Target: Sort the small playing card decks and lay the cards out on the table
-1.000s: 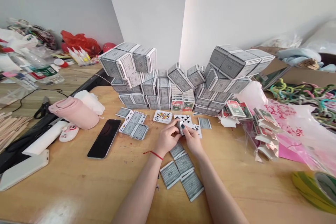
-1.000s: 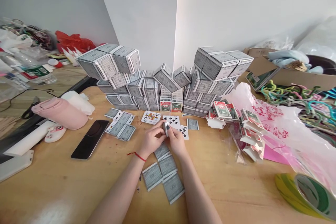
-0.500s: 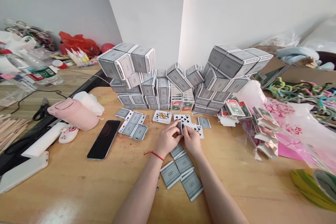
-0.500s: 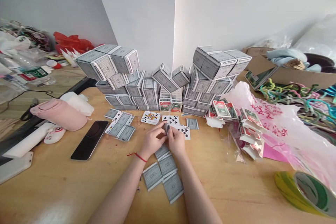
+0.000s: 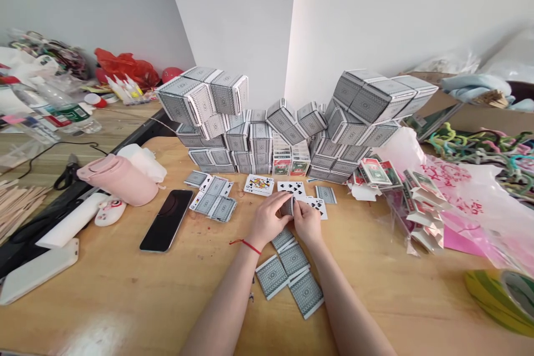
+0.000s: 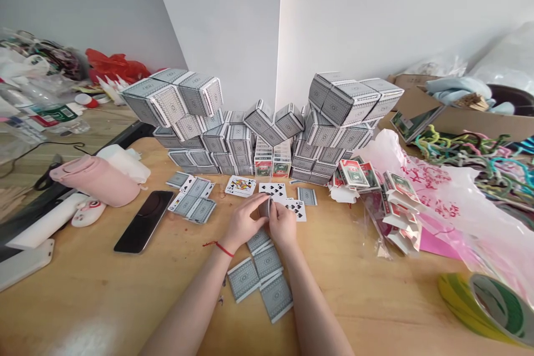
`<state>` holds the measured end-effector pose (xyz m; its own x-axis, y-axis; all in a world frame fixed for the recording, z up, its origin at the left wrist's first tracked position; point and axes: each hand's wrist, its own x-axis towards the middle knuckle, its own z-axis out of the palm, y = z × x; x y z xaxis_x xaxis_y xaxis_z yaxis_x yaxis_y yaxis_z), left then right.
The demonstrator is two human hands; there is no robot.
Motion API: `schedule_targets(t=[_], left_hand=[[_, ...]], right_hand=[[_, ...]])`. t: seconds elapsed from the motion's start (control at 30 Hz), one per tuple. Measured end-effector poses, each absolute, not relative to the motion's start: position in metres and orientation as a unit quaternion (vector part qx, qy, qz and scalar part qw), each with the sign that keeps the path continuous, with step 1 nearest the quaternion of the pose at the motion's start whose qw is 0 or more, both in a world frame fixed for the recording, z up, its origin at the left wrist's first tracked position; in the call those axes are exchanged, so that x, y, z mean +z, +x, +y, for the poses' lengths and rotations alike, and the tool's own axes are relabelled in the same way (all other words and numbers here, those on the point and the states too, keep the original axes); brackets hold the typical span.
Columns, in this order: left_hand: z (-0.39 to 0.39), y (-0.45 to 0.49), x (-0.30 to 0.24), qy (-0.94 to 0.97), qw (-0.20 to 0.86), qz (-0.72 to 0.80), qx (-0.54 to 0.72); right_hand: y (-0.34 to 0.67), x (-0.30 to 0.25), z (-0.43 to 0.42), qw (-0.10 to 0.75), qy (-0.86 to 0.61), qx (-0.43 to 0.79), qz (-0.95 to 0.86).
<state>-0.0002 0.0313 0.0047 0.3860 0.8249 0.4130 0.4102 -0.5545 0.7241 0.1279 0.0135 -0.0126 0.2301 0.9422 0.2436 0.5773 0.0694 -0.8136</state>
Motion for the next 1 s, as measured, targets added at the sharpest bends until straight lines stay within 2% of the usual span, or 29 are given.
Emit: schedule_targets(t=[0.17, 0.4, 0.5, 0.63, 0.83, 1.0], left_hand=[[0.0314, 0.0007, 0.002, 0.806, 0.23, 0.381, 0.39], [0.0317, 0.0001, 0.0022, 0.79, 0.203, 0.423, 0.395], [0.0317, -0.0005, 0.0027, 0.79, 0.208, 0.419, 0.396], [0.0314, 0.0013, 0.0021, 0.793, 0.211, 0.406, 0.401], [0.0323, 0.0008, -0.0006, 0.793, 0.196, 0.417, 0.399], [0.0327, -0.002, -0.0002, 0.785, 0.167, 0.443, 0.4]], right_hand=[[0.1284, -0.0119, 0.0124, 0.45, -0.656, 0.206, -0.569], [0.1328, -0.0128, 0.0181, 0.505, -0.511, 0.464, -0.518], [0.1319, -0.0144, 0.0188, 0.522, -0.49, 0.53, -0.455], [0.1315, -0.0149, 0.0178, 0.541, -0.508, 0.523, -0.419], [0.1294, -0.0136, 0.0158, 0.536, -0.564, 0.403, -0.483], [0.1237, -0.0141, 0.014, 0.543, -0.486, 0.426, -0.536]])
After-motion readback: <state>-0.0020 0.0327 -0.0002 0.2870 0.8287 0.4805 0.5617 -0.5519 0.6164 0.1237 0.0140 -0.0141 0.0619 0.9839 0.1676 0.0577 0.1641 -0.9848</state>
